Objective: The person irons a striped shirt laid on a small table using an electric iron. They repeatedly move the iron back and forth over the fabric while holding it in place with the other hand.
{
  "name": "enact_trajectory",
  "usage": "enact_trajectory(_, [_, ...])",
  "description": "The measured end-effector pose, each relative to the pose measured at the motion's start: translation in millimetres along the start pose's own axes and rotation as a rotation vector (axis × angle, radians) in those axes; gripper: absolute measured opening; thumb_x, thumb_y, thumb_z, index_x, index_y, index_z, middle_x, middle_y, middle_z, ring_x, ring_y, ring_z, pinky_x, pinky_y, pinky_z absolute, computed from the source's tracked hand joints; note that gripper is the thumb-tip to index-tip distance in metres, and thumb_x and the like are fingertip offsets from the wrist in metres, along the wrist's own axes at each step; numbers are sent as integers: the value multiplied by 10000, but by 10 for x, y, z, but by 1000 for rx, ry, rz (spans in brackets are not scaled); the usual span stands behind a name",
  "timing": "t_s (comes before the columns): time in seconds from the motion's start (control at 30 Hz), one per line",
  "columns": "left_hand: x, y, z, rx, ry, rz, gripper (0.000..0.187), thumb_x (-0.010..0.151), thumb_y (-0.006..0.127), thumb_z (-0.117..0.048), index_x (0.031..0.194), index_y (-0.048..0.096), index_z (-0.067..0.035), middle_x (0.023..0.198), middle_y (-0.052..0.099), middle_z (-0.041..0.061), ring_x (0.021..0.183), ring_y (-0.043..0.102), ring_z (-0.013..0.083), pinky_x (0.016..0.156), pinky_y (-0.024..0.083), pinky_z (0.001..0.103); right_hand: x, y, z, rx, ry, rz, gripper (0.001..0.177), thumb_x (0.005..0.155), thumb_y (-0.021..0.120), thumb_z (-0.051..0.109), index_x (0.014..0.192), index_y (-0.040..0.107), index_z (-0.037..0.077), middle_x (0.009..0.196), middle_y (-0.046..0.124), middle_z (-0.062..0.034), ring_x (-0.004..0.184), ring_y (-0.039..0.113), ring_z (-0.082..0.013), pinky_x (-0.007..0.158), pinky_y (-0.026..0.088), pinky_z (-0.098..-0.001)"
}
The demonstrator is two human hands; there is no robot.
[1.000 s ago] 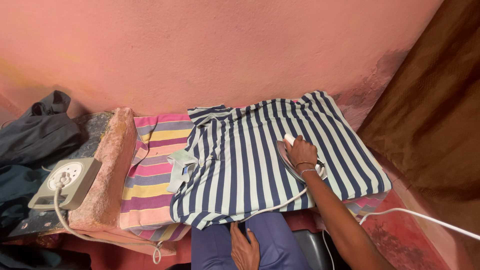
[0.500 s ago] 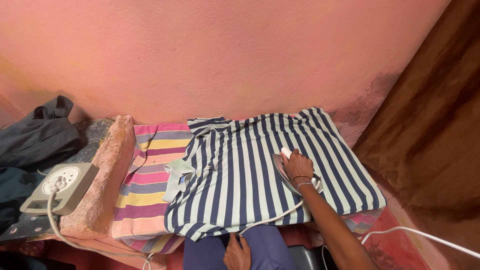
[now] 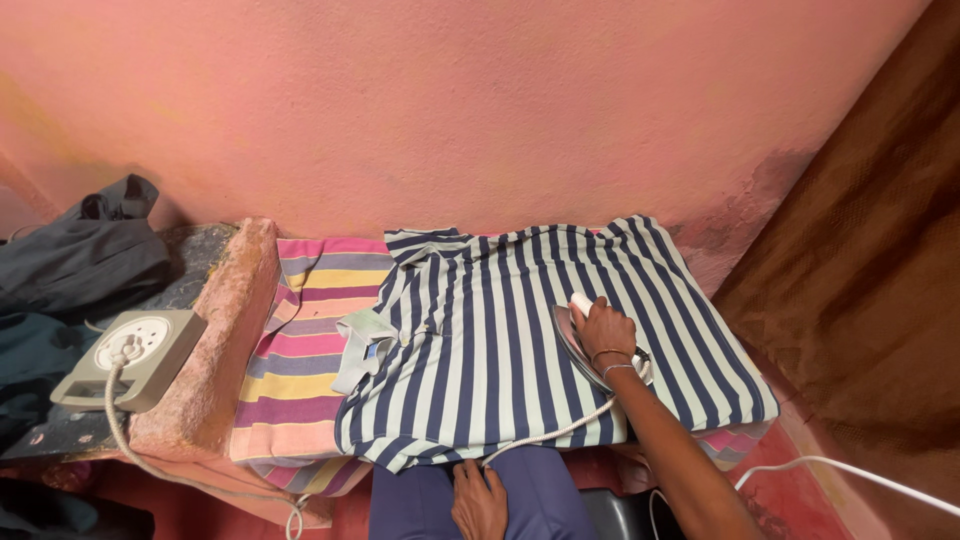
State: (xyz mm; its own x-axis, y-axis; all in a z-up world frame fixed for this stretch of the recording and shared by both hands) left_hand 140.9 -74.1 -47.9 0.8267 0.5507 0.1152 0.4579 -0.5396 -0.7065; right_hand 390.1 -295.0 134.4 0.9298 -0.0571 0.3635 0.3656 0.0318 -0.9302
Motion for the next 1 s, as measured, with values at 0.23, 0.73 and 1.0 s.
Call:
enact_trajectory(0.23, [-23, -81, -46, -46, 9, 6, 214, 918, 579, -248, 1012, 631, -63, 980, 674, 104, 933, 685, 315, 736, 551, 449, -12, -14, 5, -21, -11, -10, 610, 1009, 484, 633, 874, 660, 64, 578, 685, -105, 525, 726, -239, 471, 571, -347])
enact_trajectory(0.73, [-5, -284, -136, -92, -38, 27, 211, 905, 602, -240, 953, 722, -73, 806, 728, 205, 735, 707, 414, 672, 547, 522, -31, 25, -22, -32, -66, -107, 610, 1020, 498, 608, 914, 668, 32, 664, 716, -155, 564, 732, -292, 522, 583, -409])
enact_trajectory(1.0, [-33, -332, -192, -145, 11, 2, 184, 912, 603, -206, 931, 696, -48, 771, 707, 212, 716, 688, 421, 653, 523, 537, -35, 32, -57, -60, -78, -108, 636, 1050, 544, 636, 904, 677, 31, 623, 690, -147, 536, 711, -287, 516, 565, -389])
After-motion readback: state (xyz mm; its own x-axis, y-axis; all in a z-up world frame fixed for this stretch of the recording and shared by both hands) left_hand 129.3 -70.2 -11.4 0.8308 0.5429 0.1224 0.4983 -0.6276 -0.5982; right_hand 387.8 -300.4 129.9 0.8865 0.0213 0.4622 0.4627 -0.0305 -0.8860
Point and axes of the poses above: each hand's wrist, its own x-axis towards the middle knuckle, its own y-axis out of the palm, z = x × y, the point moved 5 cm from there along x, towards the middle knuckle
